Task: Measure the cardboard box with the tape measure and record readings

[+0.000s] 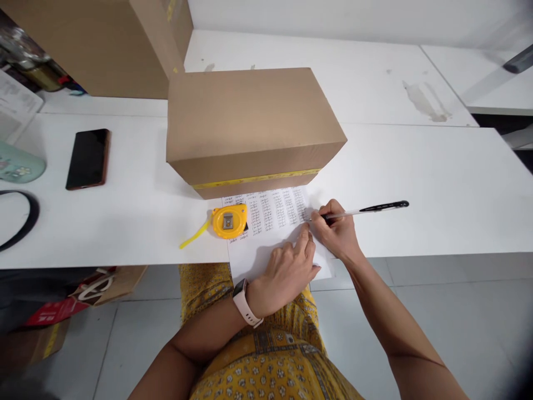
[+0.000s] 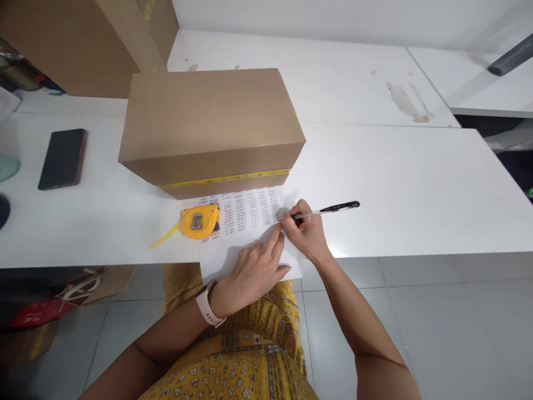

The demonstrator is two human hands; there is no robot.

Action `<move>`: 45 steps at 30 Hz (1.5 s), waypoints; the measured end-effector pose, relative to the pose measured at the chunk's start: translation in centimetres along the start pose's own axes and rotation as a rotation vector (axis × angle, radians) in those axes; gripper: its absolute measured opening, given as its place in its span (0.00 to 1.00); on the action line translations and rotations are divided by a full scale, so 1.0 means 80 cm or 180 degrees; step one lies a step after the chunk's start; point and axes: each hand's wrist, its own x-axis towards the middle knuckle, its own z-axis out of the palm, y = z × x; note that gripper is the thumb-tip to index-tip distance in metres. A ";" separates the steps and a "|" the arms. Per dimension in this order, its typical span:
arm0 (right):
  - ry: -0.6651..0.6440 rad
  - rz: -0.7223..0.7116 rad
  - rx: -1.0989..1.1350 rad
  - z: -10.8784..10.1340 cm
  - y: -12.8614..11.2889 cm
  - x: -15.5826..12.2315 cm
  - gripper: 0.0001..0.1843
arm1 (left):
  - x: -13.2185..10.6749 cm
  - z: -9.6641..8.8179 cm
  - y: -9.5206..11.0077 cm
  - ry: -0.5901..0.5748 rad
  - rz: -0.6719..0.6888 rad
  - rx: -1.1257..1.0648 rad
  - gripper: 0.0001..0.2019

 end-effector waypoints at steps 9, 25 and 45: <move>-0.0002 0.0018 0.0017 -0.001 0.001 0.000 0.14 | 0.001 -0.003 0.000 0.0020 -0.0012 0.0005 0.27; 0.0034 0.0042 -0.0083 -0.002 0.005 -0.001 0.14 | 0.003 0.003 -0.001 0.0017 0.0009 -0.0036 0.34; 0.0889 -0.0475 -0.1377 -0.064 0.046 0.018 0.08 | -0.015 0.012 -0.019 0.0489 0.0173 -0.0943 0.22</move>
